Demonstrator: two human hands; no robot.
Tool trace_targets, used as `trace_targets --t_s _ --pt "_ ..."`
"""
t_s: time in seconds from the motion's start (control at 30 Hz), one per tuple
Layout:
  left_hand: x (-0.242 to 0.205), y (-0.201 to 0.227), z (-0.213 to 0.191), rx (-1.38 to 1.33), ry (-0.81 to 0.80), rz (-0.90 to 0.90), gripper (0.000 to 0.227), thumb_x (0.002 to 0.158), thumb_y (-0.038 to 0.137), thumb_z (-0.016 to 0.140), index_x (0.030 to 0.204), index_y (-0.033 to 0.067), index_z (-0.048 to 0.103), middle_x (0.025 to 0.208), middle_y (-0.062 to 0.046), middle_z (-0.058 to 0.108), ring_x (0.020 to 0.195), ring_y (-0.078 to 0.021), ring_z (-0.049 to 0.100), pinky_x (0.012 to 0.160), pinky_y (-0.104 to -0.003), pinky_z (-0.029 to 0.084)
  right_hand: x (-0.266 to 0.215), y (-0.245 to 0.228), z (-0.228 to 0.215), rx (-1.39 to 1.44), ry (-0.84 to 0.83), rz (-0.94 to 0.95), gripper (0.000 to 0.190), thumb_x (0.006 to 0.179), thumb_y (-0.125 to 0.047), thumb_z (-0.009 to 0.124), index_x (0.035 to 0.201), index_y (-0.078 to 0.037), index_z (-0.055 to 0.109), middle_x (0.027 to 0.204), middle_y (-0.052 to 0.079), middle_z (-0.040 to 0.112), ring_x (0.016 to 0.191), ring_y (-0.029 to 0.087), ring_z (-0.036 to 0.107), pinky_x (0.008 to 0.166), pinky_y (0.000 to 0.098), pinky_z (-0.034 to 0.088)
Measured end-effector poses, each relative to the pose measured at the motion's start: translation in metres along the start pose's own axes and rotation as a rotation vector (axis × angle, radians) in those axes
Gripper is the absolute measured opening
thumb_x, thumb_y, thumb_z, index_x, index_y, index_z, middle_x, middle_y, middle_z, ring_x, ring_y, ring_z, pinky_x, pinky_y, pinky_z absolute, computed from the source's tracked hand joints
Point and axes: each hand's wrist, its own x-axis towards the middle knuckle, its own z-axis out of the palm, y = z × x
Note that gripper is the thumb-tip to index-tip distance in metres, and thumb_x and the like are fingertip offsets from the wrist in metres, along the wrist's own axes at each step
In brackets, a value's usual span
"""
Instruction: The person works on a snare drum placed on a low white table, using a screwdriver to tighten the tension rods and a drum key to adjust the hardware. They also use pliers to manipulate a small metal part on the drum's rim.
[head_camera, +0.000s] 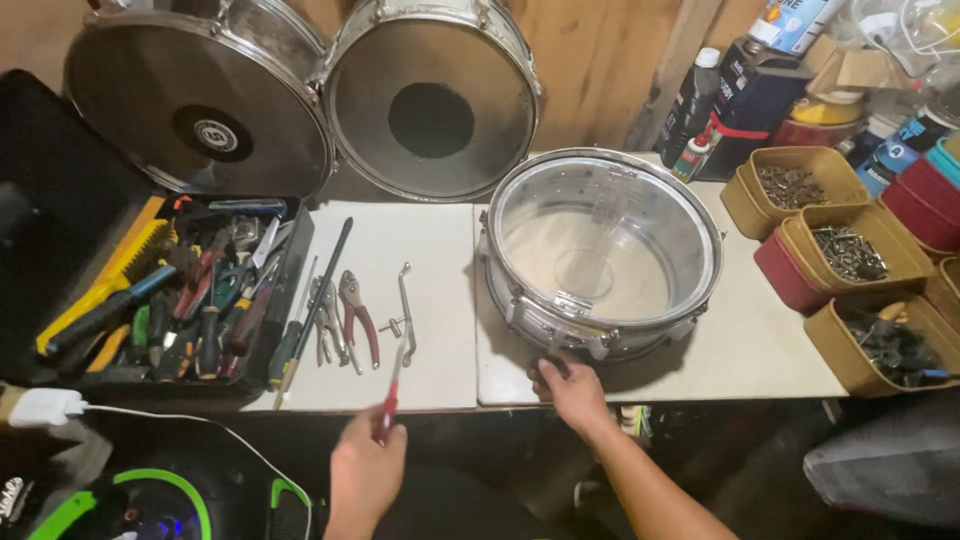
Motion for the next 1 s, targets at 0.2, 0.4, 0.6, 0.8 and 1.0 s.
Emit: trace_targets --t_s 0.2,0.4,0.6,0.8,1.0 --pt "0.015 0.049 -0.079 0.054 0.209 0.124 0.047 0.091 0.016 0.054 0.136 0.0063 0.06 0.121 -0.017 0.066 0.114 -0.0359 0.063 0.105 -0.05 0.047 -0.006 -0.004 0.004 0.036 0.044 -0.035 0.022 0.097 -0.017 0.066 0.105 0.002 0.074 0.091 0.016 0.081 0.074 0.021 0.074 0.074 0.0333 0.064" --pt "0.1 0.007 -0.079 0.198 0.462 0.336 0.054 0.087 0.012 0.056 0.141 0.0062 0.059 0.128 -0.023 0.059 0.119 -0.0464 0.054 0.105 -0.057 0.043 -0.026 -0.025 0.009 -0.373 0.104 0.013 0.035 0.092 -0.035 0.066 0.108 -0.008 0.08 0.102 0.005 0.085 0.098 0.014 0.078 0.089 0.0294 0.054" --pt "0.138 -0.001 -0.063 0.272 0.69 0.607 0.046 0.083 0.004 0.053 0.125 0.0086 0.07 0.107 -0.021 0.059 0.099 -0.0477 0.056 0.089 -0.057 0.048 -0.018 -0.016 0.001 -0.447 0.142 -0.048 0.038 0.087 -0.042 0.069 0.093 -0.007 0.082 0.094 0.004 0.086 0.088 0.013 0.076 0.081 0.0291 0.053" --pt "0.17 -0.027 -0.095 0.428 1.005 0.83 0.038 0.082 0.006 0.058 0.115 0.0108 0.076 0.093 -0.017 0.062 0.079 -0.0404 0.058 0.071 -0.056 0.047 -0.004 0.0 0.001 -0.342 0.123 -0.021 0.037 0.088 -0.038 0.07 0.094 -0.006 0.086 0.094 0.005 0.087 0.084 0.01 0.076 0.078 0.026 0.055" --pt "0.185 -0.05 -0.104 0.737 0.993 0.367 0.048 0.094 0.052 0.067 0.127 0.0196 0.08 0.124 -0.013 0.076 0.106 -0.0406 0.063 0.084 -0.054 0.047 0.007 0.014 0.002 0.136 0.013 0.06 0.027 0.095 -0.02 0.07 0.09 0.007 0.076 0.089 0.014 0.081 0.071 0.016 0.072 0.063 0.0271 0.058"
